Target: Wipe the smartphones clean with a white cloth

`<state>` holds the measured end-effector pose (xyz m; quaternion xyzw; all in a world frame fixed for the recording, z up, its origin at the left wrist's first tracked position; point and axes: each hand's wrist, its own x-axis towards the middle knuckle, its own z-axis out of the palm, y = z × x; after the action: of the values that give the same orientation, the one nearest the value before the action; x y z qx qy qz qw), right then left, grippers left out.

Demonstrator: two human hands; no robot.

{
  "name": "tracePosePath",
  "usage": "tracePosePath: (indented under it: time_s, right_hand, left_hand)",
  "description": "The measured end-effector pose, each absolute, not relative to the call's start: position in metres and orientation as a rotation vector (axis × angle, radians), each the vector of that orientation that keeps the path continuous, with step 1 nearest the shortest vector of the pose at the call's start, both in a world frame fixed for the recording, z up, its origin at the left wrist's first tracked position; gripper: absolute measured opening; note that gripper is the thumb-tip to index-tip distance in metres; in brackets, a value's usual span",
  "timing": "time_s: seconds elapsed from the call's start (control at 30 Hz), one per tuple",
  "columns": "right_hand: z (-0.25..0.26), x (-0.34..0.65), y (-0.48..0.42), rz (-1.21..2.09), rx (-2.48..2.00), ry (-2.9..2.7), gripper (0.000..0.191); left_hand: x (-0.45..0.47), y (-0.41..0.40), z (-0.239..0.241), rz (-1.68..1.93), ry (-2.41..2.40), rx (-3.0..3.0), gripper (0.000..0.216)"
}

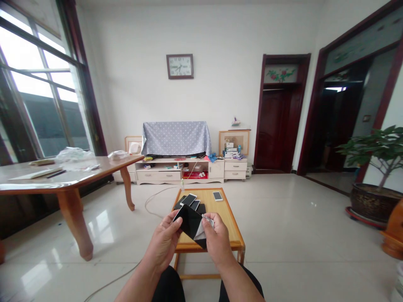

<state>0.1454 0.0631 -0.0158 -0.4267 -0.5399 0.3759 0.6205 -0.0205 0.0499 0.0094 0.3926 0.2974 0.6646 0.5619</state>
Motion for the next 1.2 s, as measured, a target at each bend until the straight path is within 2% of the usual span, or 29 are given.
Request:
tracePosePath:
  time_s: [0.1, 0.27, 0.67, 0.9, 1.2]
  right_hand:
    - [-0.019, 0.145, 0.063, 0.885, -0.951, -1.155, 0.043]
    - [-0.016, 0.146, 0.06, 0.892, -0.96, -1.175, 0.043]
    - [0.014, 0.144, 0.056, 0.321, -0.938, -1.371, 0.02]
    - [0.018, 0.147, 0.053, 0.459, -0.92, -1.341, 0.022]
    - [0.018, 0.134, 0.039, 0.391, -0.825, -1.551, 0.02]
  left_hand:
    - [-0.014, 0.047, 0.005, 1.507, 0.691, 0.955, 0.042]
    - [-0.014, 0.046, -0.001, 1.513, 0.956, 1.09, 0.038]
    - [-0.001, 0.033, 0.005, 1.45, 1.109, 1.65, 0.028]
    - [0.0, 0.027, 0.01, 1.486, 1.272, 1.841, 0.022]
    - [-0.004, 0.025, 0.006, 1.534, 1.393, 2.0, 0.017]
